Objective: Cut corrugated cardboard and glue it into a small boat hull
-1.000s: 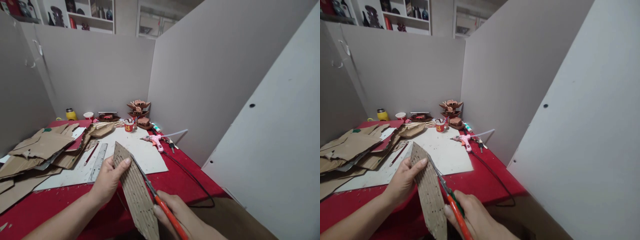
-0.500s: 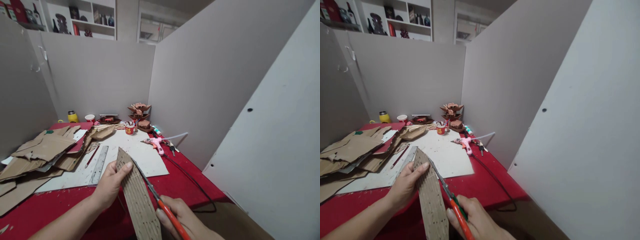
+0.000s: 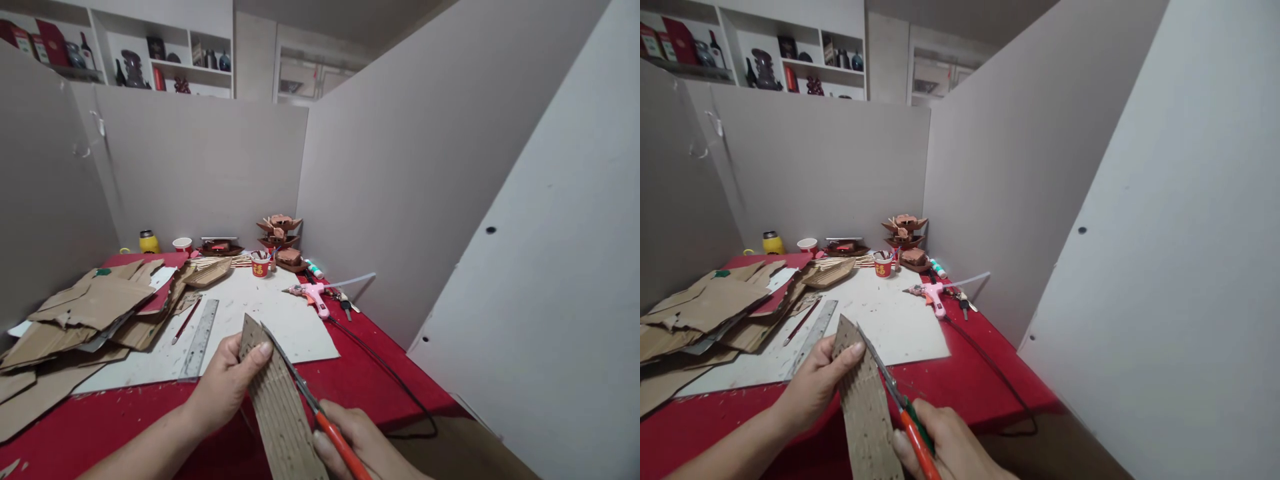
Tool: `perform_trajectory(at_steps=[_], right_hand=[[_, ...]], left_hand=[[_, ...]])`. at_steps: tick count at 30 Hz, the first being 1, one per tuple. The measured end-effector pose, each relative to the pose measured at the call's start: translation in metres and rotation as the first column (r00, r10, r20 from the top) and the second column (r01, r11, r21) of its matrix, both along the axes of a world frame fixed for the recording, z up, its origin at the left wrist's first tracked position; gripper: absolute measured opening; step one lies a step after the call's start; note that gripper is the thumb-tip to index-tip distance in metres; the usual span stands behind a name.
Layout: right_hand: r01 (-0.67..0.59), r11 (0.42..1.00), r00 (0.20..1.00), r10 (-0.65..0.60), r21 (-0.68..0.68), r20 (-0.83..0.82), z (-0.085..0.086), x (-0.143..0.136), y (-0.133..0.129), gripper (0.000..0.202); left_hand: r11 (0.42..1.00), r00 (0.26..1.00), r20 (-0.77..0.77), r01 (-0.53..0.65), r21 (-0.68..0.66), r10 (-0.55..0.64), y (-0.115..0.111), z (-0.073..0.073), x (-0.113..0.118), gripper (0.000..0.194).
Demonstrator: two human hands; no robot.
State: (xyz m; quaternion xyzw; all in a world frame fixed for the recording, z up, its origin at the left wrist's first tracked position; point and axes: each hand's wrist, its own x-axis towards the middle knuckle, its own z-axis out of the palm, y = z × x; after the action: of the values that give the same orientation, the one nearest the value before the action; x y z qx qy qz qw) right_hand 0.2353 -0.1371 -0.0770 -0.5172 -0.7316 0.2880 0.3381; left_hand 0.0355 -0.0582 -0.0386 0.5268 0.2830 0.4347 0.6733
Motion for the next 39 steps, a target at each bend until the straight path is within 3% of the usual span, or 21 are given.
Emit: perform_trajectory(at_steps=[4, 8, 14, 23, 26, 33, 37, 39], right_hand=[[-0.12, 0.991, 0.992, 0.122, -0.062, 0.033, -0.001, 0.002, 0.001, 0.05], [-0.052, 0.999, 0.996, 0.051, 0.008, 0.079, 0.012, 0.004, -0.005, 0.047], [0.067, 0.998, 0.978, -0.067, 0.004, 0.198, 0.034, -0.003, -0.023, 0.046], [0.069, 0.997, 0.991, -0.073, 0.038, 0.108, 0.018, -0.004, -0.023, 0.05], [0.0, 1.0, 0.997, -0.002, 0.014, 0.082, 0.016, -0.003, -0.018, 0.047], [-0.211, 0.976, 0.973, 0.205, -0.05, -0.107, -0.002, -0.002, -0.006, 0.04], [-0.19, 0.978, 0.978, 0.182, -0.079, -0.102, -0.005, -0.003, -0.009, 0.042], [-0.114, 0.988, 0.993, 0.112, -0.107, -0.028, 0.0, -0.003, -0.014, 0.041]], left_hand=[[0.998, 0.998, 0.008, 0.055, -0.016, -0.055, 0.004, 0.0, -0.004, 0.024], [0.994, 0.994, -0.021, 0.104, -0.012, -0.104, 0.007, 0.001, -0.008, 0.027], [0.965, 0.961, -0.087, 0.261, -0.013, -0.261, 0.009, 0.0, -0.01, 0.029], [0.993, 0.997, -0.032, 0.076, 0.094, -0.074, 0.007, 0.003, -0.002, 0.025], [0.991, 0.998, -0.064, 0.028, 0.132, -0.019, 0.005, 0.003, -0.003, 0.029], [0.992, 0.997, -0.067, 0.051, 0.114, -0.044, 0.002, 0.005, -0.004, 0.03], [0.995, 0.998, -0.041, 0.057, 0.081, -0.054, 0.002, 0.003, -0.003, 0.029], [0.996, 0.998, -0.04, 0.05, 0.078, -0.047, 0.002, 0.002, -0.003, 0.029]])
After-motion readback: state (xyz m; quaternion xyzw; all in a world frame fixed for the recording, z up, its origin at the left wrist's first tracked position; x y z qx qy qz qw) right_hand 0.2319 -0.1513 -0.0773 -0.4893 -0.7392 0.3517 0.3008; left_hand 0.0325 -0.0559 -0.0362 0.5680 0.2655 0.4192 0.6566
